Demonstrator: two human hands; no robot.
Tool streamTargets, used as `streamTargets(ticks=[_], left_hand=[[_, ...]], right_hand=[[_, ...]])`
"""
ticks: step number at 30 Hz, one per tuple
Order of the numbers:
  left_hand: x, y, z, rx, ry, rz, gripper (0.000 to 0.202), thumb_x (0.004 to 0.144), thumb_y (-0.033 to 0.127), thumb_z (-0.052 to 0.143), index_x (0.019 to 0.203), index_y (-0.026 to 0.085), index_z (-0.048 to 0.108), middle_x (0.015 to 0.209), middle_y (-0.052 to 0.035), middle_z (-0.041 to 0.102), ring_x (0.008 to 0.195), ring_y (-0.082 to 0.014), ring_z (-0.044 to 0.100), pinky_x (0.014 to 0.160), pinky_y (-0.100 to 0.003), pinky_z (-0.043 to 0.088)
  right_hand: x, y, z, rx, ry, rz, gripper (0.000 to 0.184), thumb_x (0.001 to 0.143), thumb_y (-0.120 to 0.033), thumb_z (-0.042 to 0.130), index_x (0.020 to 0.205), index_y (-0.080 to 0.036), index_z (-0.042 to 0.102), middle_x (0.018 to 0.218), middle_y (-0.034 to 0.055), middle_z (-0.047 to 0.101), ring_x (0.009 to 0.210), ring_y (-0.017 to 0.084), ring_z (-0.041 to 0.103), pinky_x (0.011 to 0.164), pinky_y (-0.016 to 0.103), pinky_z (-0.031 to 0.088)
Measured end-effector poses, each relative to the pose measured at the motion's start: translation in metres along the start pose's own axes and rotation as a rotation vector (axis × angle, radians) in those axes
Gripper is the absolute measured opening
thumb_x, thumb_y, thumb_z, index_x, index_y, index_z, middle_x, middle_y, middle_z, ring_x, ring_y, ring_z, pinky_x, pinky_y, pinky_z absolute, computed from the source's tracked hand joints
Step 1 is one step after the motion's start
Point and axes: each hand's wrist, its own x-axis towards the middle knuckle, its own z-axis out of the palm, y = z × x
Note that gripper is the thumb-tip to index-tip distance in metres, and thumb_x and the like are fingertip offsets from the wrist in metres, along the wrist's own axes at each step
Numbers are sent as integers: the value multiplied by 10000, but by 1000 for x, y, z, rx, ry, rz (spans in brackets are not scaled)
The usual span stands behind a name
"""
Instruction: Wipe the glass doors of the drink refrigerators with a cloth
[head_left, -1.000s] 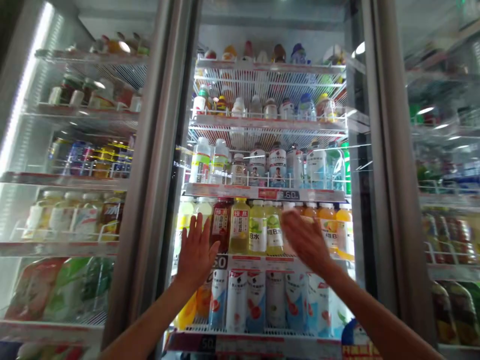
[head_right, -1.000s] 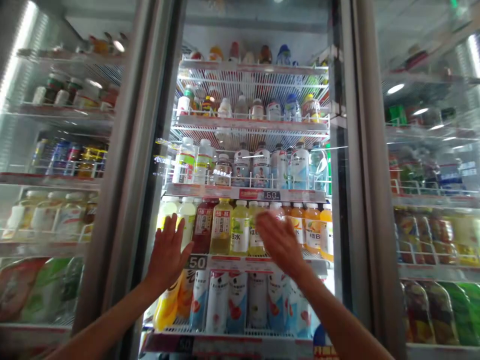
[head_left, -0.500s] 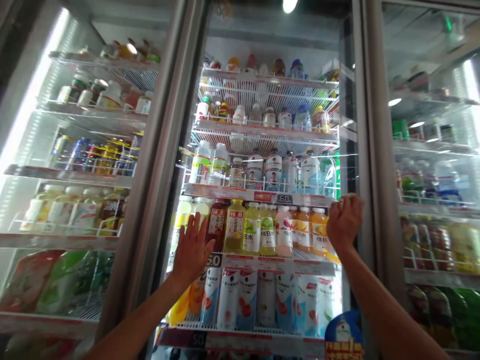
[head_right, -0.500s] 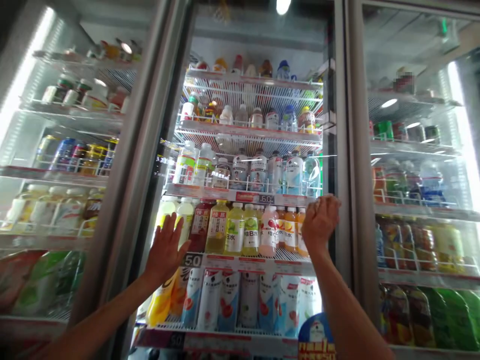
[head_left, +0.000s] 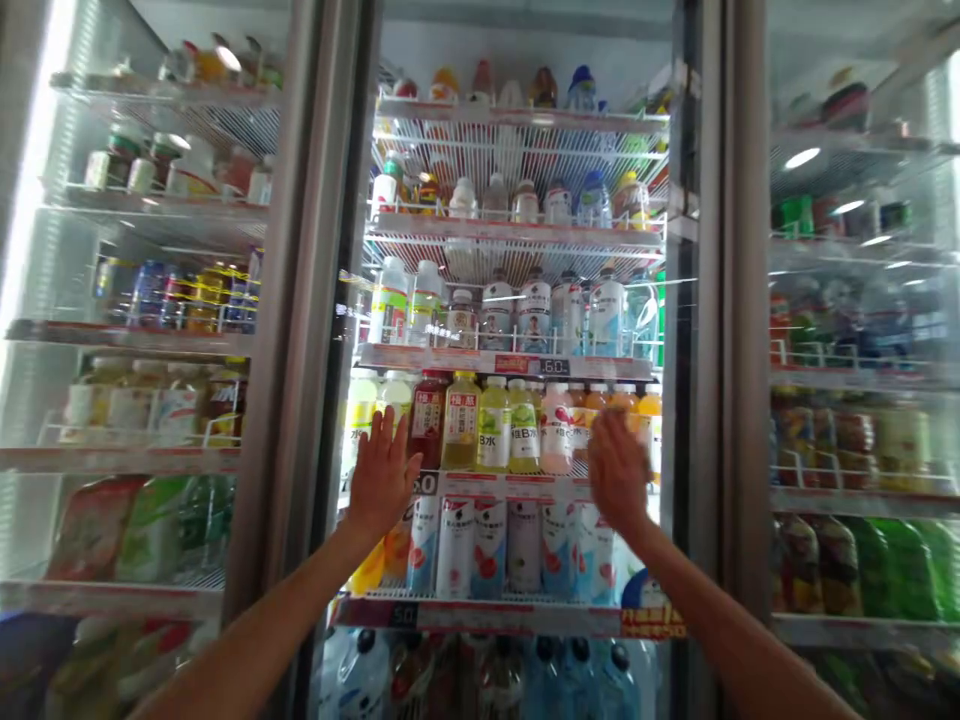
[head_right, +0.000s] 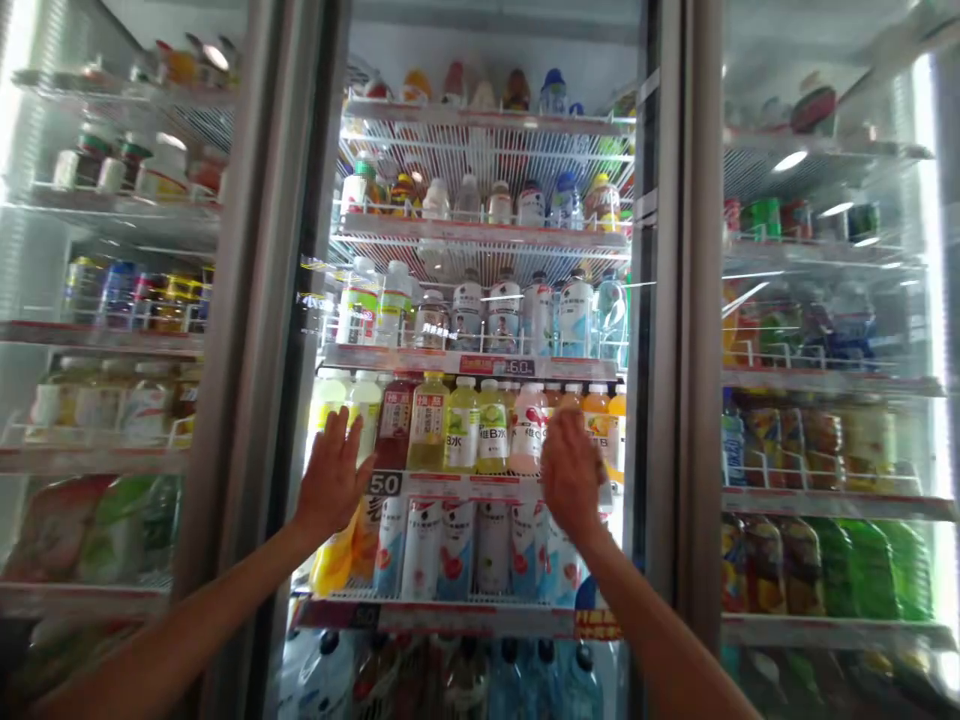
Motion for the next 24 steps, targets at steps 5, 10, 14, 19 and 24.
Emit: streamTargets(ticks=[5,10,14,19,24], left_hand=[[-38,17,2,-15,-28,135,658,918,353,372,1455,143,54,1485,-169,233,1400,-268,112,1078,-486,265],[-66,23,2,5,-37,151,651,916,333,387,1452,127,81,1470,-172,275,1399,-255,131,1088,-458,253],[-81,21,-2,1,-79,179,643,907,305,401,1449,115,111,1450,-164,321,1400,-244,122,1096,-440,243],[-88,19,-8,9,-108,171,629,897,281,417,1441,108,150,1444,-156,334,1397,-240,137,1098,-439,240],[-89,12,-14,48,-138,227,594,888,268,426,1424,118,218,1427,-137,371,1373,-228,235,1109,-421,219]], right_hand=[[-10,-10,1,4,-131,-203,523,875,-152,389,1381,-269,335,1355,73,485,1314,188,375,1079,456,276],[-10,-34,11,-21,-65,-52,580,850,-116,386,1416,-157,269,1395,146,419,1368,230,267,1041,464,330],[-28,-72,16,162,-346,-491,633,809,-22,343,1392,-267,317,1373,38,468,1351,157,303,1086,425,283],[18,-81,34,67,-95,-53,589,862,-156,376,1432,-194,230,1442,100,359,1390,227,205,1114,510,196],[3,-117,38,184,-226,-581,586,835,-94,344,1392,-274,313,1409,-26,422,1371,113,245,1158,349,169]])
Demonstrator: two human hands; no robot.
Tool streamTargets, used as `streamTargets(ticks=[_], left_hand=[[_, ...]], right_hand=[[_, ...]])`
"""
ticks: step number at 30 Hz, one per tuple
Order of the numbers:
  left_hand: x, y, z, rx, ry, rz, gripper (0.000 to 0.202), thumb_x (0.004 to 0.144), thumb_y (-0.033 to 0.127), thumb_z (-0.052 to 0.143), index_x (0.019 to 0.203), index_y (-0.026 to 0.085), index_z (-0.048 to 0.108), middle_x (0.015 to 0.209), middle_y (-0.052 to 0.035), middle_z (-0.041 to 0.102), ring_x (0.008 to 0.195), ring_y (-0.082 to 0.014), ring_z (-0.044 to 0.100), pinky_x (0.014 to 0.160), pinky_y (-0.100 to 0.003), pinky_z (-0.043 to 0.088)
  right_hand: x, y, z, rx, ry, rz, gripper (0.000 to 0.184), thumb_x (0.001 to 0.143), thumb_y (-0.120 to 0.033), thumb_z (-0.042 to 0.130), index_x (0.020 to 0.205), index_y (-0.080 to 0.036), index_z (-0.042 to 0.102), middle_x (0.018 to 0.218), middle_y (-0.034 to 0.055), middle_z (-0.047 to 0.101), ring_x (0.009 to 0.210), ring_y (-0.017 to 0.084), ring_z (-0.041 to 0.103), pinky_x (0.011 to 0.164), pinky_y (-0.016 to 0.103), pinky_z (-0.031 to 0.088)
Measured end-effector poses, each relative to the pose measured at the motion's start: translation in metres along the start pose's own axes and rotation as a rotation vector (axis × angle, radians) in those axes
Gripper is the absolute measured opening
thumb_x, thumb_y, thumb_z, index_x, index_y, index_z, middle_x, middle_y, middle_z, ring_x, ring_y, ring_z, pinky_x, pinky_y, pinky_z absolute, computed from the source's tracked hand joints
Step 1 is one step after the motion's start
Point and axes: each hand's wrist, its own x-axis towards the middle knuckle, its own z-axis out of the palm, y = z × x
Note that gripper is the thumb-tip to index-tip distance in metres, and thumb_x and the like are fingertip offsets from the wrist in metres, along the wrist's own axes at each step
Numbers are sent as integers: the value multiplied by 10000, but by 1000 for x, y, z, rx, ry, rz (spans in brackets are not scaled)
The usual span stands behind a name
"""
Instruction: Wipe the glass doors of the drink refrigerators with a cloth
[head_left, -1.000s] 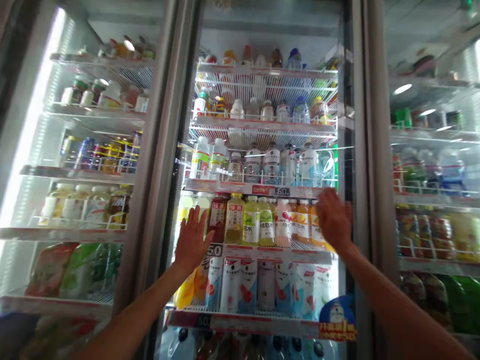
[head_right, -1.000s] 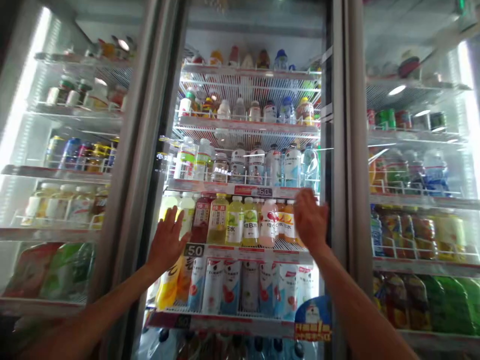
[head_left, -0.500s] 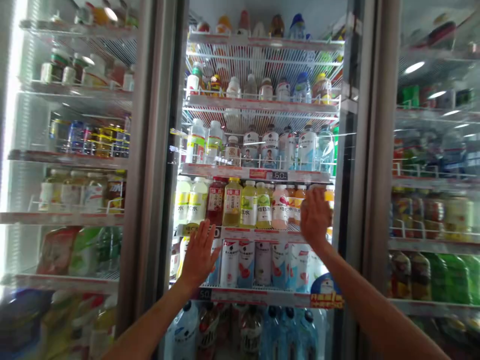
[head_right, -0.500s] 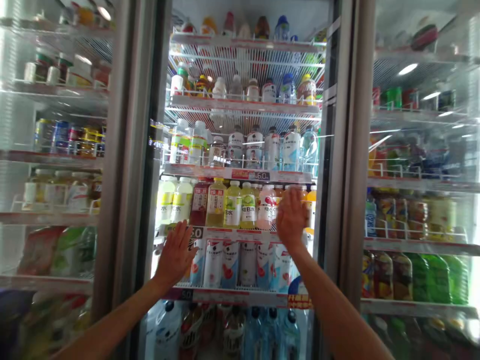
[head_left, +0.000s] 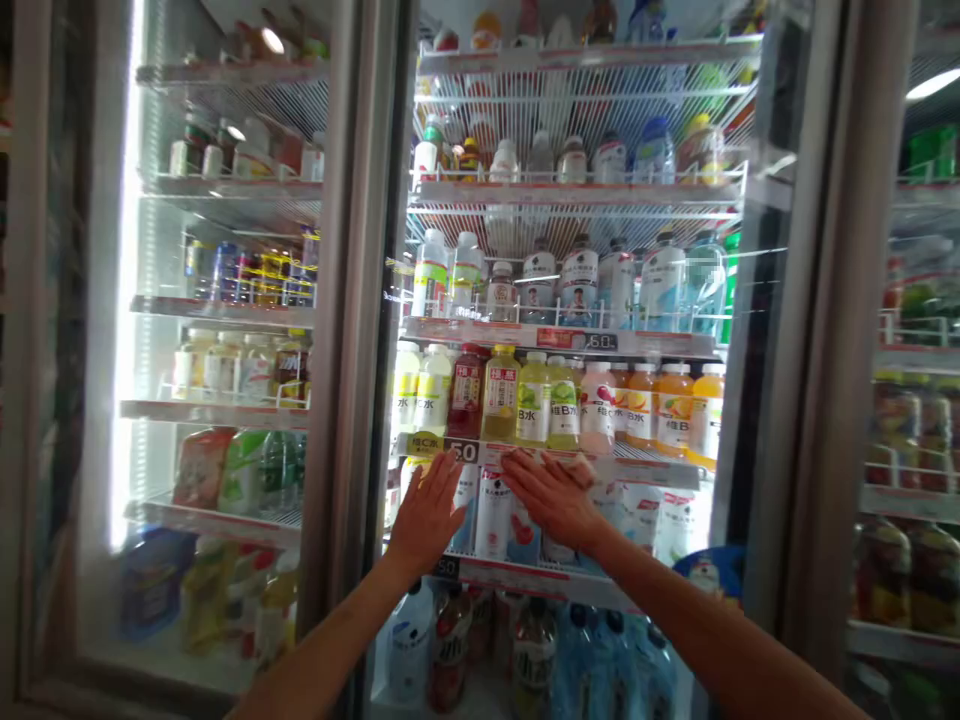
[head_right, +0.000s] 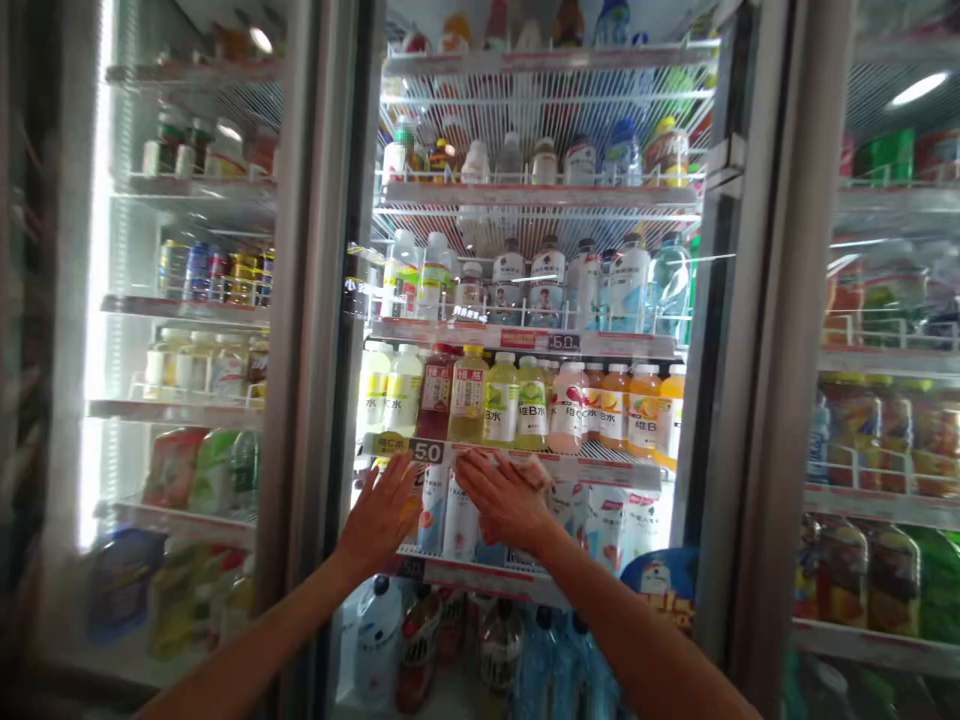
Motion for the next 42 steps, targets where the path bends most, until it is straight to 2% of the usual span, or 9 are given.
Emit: streamTargets(ticks=[6,8,11,17,21,26,30,36,42], left_hand=[[-1,-4,-6,59,17,34,502,875,231,419,1354,95,355,1386,-131,436,1367,-226,255,1106,-403,213],[-1,-2,-8,59,2,23,480,871,210,404,1337,96,381,1392,-123,431,1364,-223,264,1102,-396,220],[0,-3,-11,33,1,24,476,866,195,398,1331,95,395,1397,-119,425,1359,-221,277,1106,-397,213],[-4,-15,-9,-43,36,39,531,868,192,401,1389,141,315,1397,-104,430,1359,-204,279,1124,-391,196],[-6,-1,-1,-189,67,-66,548,866,194,423,1395,139,295,1419,-136,388,1376,-239,234,1116,-448,215],[24,85,-14,-1000,-258,-357,459,855,341,452,1294,210,453,1366,-108,463,1266,-230,425,1038,-416,373],[60,145,-28,-1937,-661,-1003,605,792,585,456,1254,194,452,1201,-116,586,961,-194,628,766,-327,500],[77,138,-29,-1989,-520,-1267,403,572,398,707,869,153,588,728,-1,621,588,-92,558,574,-221,406],[83,125,-40,-2026,-634,-1087,244,505,110,523,722,141,630,676,0,626,695,-134,581,694,-264,448]], right_hand=[[40,12,3,-70,96,434,549,876,-187,354,1416,-149,266,1434,114,370,1389,230,206,1118,501,191],[39,6,6,-31,51,292,542,869,-175,360,1407,-171,296,1431,91,381,1387,214,213,1112,455,234],[15,10,4,32,-49,-57,536,855,-123,364,1380,-227,347,1398,47,437,1360,156,283,1124,399,228],[-72,92,-37,-321,405,816,495,880,-247,404,1370,-187,371,1379,162,436,1321,295,349,1054,611,216],[-114,54,-45,-16,172,630,498,856,-213,439,1351,-254,396,1388,112,437,1323,268,353,1044,552,322],[-61,-13,-45,618,328,1032,395,851,-280,451,1240,-250,513,1183,77,616,1067,212,600,884,403,517],[-21,-25,-50,1088,413,1313,461,853,-335,426,1298,-224,460,1098,74,662,891,191,665,711,332,569],[-49,-37,-56,769,166,881,406,874,-247,386,1256,-270,521,1231,54,594,1117,198,573,915,378,514],[-60,-57,-55,366,-154,401,656,805,-214,506,1419,-204,278,1423,95,389,1330,263,336,1008,476,441]])
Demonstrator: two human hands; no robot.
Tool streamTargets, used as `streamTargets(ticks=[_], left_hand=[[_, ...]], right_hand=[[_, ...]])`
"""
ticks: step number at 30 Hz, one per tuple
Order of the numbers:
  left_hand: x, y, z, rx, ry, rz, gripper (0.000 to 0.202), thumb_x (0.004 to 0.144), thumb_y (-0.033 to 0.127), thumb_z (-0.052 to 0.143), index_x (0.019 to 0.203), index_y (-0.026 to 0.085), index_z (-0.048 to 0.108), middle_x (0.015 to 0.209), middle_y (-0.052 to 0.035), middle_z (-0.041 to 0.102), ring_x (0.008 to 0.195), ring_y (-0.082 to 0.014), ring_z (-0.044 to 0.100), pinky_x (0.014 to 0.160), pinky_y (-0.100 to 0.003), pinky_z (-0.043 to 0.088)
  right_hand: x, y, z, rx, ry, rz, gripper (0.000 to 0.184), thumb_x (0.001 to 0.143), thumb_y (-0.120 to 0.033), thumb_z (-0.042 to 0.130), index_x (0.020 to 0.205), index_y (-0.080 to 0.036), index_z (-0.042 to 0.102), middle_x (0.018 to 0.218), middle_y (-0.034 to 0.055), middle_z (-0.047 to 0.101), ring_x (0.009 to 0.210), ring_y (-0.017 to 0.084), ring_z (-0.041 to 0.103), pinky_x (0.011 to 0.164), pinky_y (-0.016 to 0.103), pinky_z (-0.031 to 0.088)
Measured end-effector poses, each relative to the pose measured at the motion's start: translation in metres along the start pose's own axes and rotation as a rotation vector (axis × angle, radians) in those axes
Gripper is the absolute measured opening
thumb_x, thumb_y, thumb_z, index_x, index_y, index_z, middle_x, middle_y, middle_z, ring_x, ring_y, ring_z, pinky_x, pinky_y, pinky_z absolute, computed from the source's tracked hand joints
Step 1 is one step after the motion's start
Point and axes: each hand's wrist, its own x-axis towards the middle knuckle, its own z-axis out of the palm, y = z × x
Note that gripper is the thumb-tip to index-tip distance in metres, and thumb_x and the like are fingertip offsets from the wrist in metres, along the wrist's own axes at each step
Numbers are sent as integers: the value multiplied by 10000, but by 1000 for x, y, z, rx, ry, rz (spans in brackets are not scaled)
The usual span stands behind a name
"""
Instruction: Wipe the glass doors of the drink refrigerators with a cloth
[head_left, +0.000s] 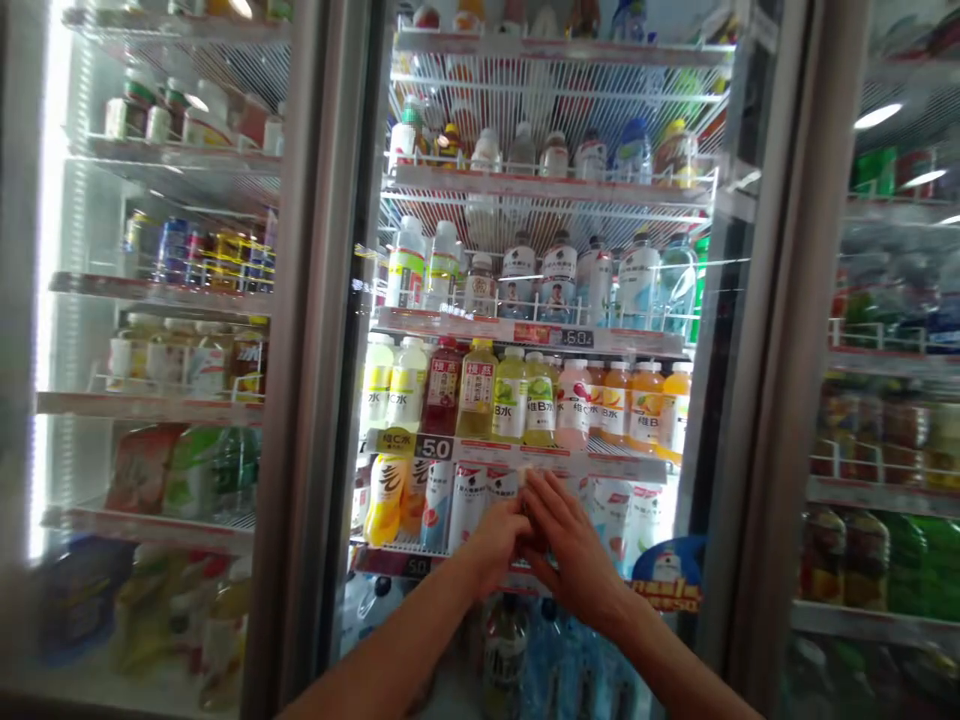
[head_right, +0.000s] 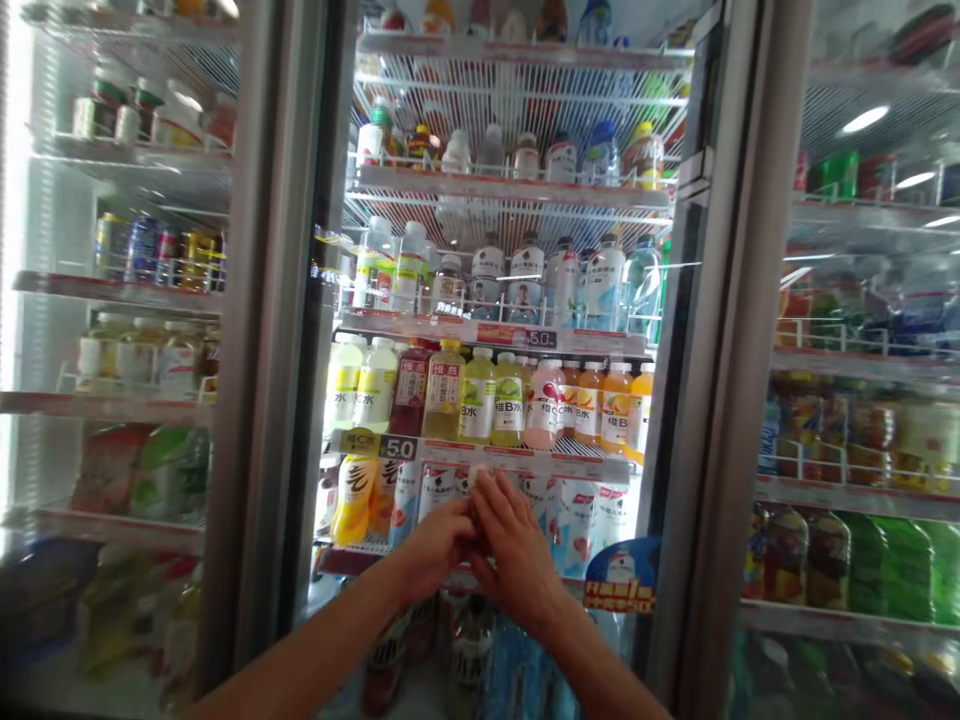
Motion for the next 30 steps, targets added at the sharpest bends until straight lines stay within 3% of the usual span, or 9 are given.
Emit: streamTargets(ticks=[4,7,10,14,18,21,24,27,30], left_hand=[[1,26,-14,499,47,289,377,588,92,456,883,190,670,901,-14,684,932,-185,594,894,-356,452],[8,52,-42,951,438,734,420,725,125,416,1090,196,613,1194,-44,604,1153,-200,510,1036,-421,364],[16,66,-77,1299,746,1025,425,806,162,405,1215,145,522,1376,-104,448,1311,-231,356,1093,-465,277],[21,61,-115,1614,800,1068,506,872,216,397,1371,152,336,1467,-129,304,1382,-247,215,1104,-480,236],[19,57,-134,1777,726,1100,552,902,251,373,1428,184,219,1481,-111,278,1392,-221,174,1108,-429,235],[18,59,-138,1833,710,1114,571,907,258,376,1440,188,183,1483,-108,269,1393,-215,162,1108,-409,230],[18,61,-141,1860,707,1112,585,912,276,374,1446,180,154,1486,-113,256,1394,-218,155,1106,-411,229],[17,62,-146,1893,697,1111,603,915,303,376,1450,176,128,1482,-119,263,1392,-219,161,1111,-415,215],[12,64,-155,1896,736,1109,622,916,313,379,1453,166,101,1481,-131,256,1393,-218,155,1117,-422,196]], right_hand=[[32,47,-39,-80,175,-100,585,856,-153,417,1404,-314,289,1293,42,538,1192,177,499,963,362,490],[68,99,-72,-335,560,61,468,861,-177,415,1316,-278,456,1324,76,501,1256,233,426,1066,446,368],[82,121,-71,-447,584,93,424,862,-212,418,1278,-221,496,1369,82,456,1316,258,350,1074,487,344],[64,113,-49,-425,242,-103,459,849,-138,391,1303,-182,446,1395,73,434,1359,216,287,1093,471,321],[73,131,-68,-409,92,-209,348,869,-225,448,1204,-268,531,1330,-3,516,1320,173,362,1114,443,275],[109,140,-73,-418,347,-1,325,886,-275,420,1176,-228,560,1350,37,493,1351,213,305,1114,484,235],[131,113,-42,-382,608,144,407,899,-210,328,1265,-125,483,1388,118,433,1386,217,218,1100,457,277],[128,77,-6,-356,339,-188,481,881,-140,330,1357,-200,372,1408,50,419,1382,160,229,1102,395,304],[135,69,-3,-347,112,-394,571,873,-115,351,1403,-310,261,1422,-24,400,1358,128,280,1127,405,264]])
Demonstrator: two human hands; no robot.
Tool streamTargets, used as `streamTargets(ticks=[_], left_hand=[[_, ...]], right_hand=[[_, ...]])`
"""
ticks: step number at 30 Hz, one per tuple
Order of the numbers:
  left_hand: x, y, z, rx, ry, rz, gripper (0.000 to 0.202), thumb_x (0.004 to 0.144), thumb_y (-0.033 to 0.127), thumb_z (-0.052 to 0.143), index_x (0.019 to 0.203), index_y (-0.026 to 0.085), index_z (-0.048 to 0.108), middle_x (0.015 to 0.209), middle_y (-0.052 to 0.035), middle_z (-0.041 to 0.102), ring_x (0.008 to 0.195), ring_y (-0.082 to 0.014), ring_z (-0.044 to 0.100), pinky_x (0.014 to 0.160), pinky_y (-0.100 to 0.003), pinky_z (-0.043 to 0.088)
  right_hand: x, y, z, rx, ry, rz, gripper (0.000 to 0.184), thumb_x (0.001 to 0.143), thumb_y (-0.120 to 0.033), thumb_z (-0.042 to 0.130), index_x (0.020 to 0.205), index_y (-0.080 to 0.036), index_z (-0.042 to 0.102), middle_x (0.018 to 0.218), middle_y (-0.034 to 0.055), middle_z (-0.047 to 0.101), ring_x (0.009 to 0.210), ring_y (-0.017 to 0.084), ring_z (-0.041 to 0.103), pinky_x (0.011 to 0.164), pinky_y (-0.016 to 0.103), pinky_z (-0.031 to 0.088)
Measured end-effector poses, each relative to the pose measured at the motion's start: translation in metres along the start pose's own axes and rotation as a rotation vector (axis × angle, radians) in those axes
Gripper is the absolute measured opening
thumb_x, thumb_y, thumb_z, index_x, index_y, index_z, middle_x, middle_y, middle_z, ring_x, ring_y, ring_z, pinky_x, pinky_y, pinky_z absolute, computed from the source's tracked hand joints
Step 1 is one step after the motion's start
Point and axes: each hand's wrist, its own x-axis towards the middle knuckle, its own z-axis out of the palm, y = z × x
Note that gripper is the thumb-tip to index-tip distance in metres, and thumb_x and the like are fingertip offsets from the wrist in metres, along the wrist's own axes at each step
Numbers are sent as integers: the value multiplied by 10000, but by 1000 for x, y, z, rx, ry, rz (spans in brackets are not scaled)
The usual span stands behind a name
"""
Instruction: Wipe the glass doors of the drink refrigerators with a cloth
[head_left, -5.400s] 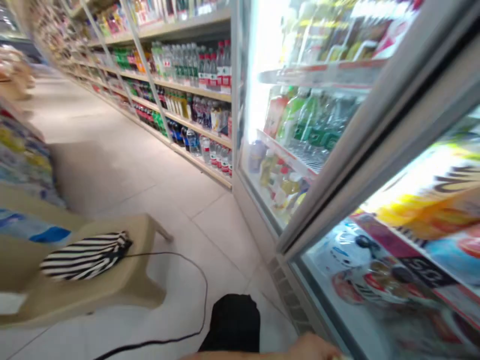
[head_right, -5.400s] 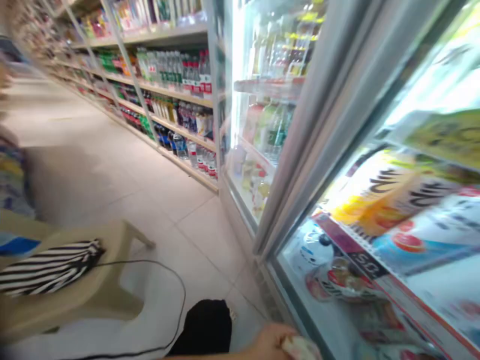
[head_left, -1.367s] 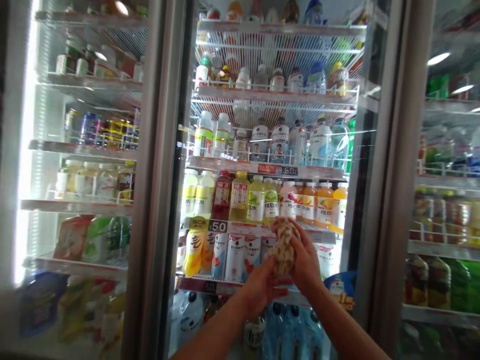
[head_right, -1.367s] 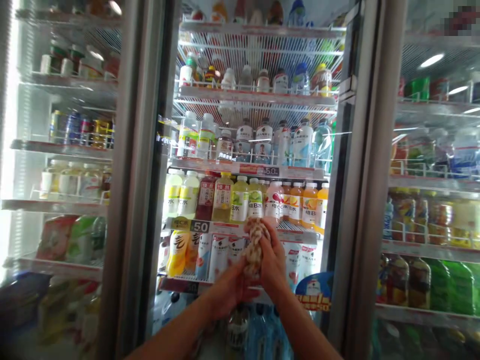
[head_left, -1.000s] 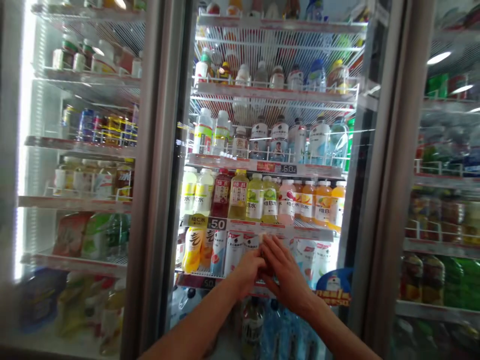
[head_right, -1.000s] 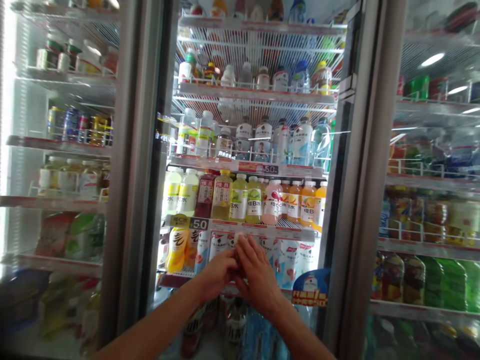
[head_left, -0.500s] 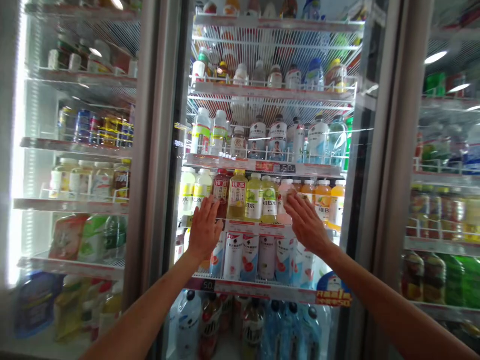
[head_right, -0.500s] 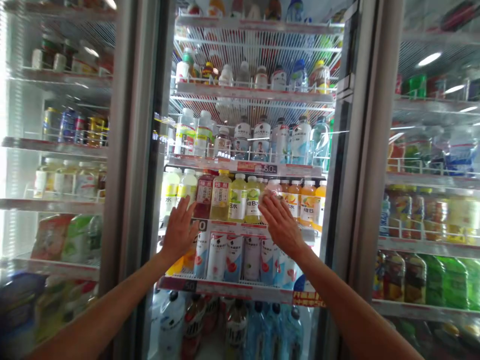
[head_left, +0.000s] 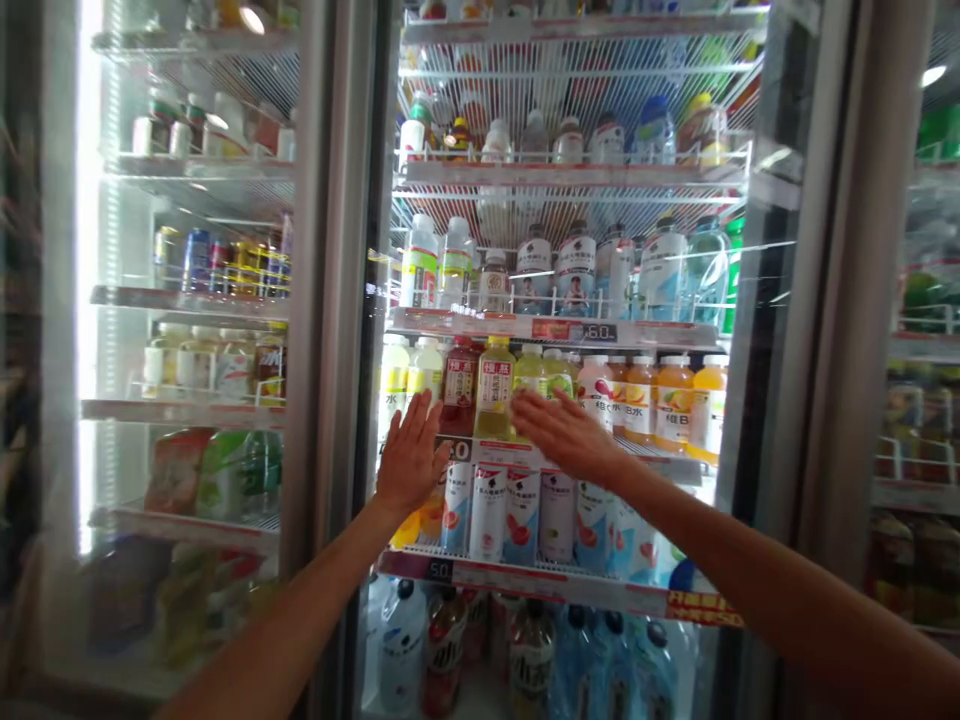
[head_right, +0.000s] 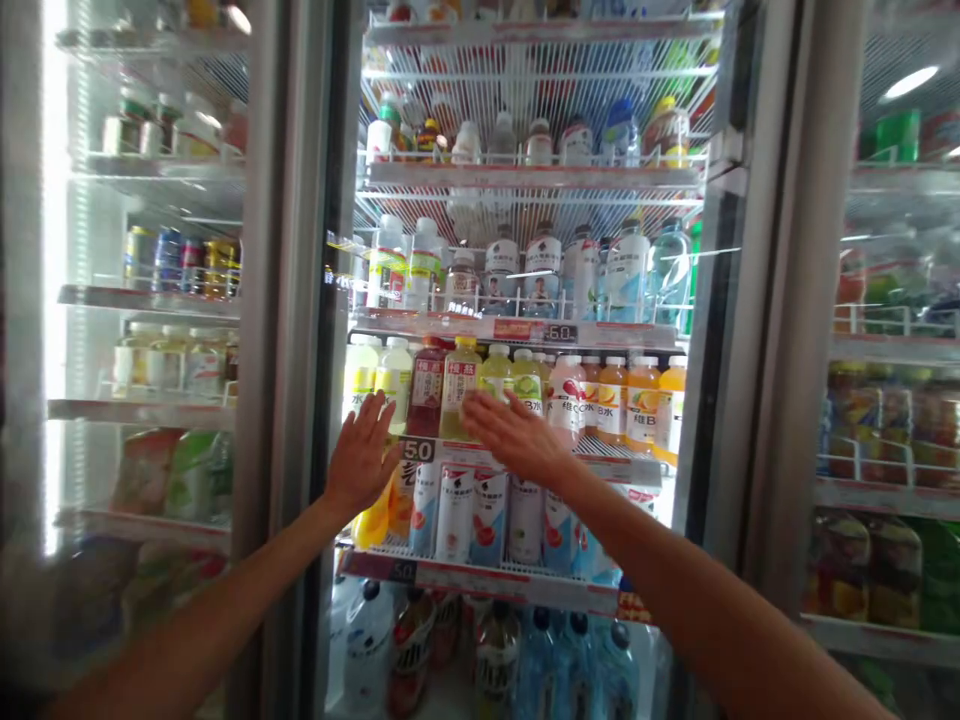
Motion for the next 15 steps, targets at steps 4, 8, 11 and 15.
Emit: streamTargets(ticks=[4,8,11,15], left_hand=[[-7,-10,-4,19,3,4,639,911,298,393,1454,158,85,1477,-134,266,1396,-213,139,1114,-410,215],[-15,-22,-8,36,-5,-22,639,910,290,396,1455,174,82,1474,-128,278,1388,-218,176,1114,-413,221],[-19,-30,-10,54,3,-3,644,907,284,406,1454,177,85,1461,-128,308,1382,-217,200,1112,-410,225],[-24,-40,-13,59,-9,16,622,907,265,392,1450,157,109,1447,-140,335,1382,-222,206,1099,-422,255]], right_hand=[[29,21,-3,-40,215,461,555,894,-171,314,1433,-246,210,1450,40,350,1393,219,194,1121,530,210],[46,4,5,28,31,120,538,876,-176,368,1403,-251,297,1412,19,411,1366,194,268,1113,435,290],[65,9,4,58,0,1,539,878,-161,367,1399,-271,286,1401,-10,427,1351,168,294,1137,436,242],[93,8,10,47,211,374,524,896,-157,290,1418,-188,256,1441,54,361,1393,204,185,1146,503,171]])
